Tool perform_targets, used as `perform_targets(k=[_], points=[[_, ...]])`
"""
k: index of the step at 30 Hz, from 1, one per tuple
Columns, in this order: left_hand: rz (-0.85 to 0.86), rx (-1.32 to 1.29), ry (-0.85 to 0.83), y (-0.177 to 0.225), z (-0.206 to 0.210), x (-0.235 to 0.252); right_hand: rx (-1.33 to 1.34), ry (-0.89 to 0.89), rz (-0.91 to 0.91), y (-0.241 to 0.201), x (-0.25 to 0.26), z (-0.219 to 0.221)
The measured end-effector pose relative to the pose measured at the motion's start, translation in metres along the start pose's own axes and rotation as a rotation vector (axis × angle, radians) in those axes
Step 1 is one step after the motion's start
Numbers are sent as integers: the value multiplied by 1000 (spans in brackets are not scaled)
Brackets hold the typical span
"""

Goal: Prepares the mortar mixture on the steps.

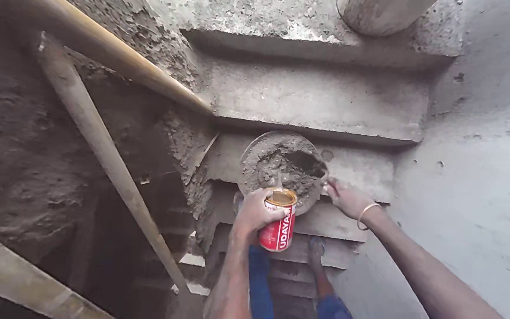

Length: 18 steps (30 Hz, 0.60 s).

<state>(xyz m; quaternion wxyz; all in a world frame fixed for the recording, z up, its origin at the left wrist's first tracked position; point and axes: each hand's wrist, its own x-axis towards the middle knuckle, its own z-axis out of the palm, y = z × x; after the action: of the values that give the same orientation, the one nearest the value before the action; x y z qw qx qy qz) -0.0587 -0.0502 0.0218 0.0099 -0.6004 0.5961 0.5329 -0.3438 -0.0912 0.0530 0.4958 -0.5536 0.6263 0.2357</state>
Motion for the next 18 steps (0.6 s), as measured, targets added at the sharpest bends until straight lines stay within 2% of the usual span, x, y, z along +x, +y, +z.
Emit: perform_targets(k=[2, 3, 6, 8, 11, 14, 16, 18], points=[[3, -12, 2, 2, 0, 0, 124, 124, 12, 6, 15, -1], [-4, -13, -3, 4, 0, 0, 143, 121, 41, 3, 28, 6], [-40, 7, -25, 9, -1, 2, 100, -40, 87, -14, 61, 44], [-56, 28, -28, 9, -1, 2, 21, -81, 71, -14, 55, 46], [-52, 91, 1, 4, -1, 2, 0, -58, 26, 4, 14, 20], [-32, 169, 71, -5, -4, -4, 145, 82, 60, 32, -9, 2], [10, 166, 161, -15, -4, -10, 297, 139, 114, 55, 14, 12], [47, 148, 257, -29, -6, -14, 445, 86, 107, 59, 52, 39]])
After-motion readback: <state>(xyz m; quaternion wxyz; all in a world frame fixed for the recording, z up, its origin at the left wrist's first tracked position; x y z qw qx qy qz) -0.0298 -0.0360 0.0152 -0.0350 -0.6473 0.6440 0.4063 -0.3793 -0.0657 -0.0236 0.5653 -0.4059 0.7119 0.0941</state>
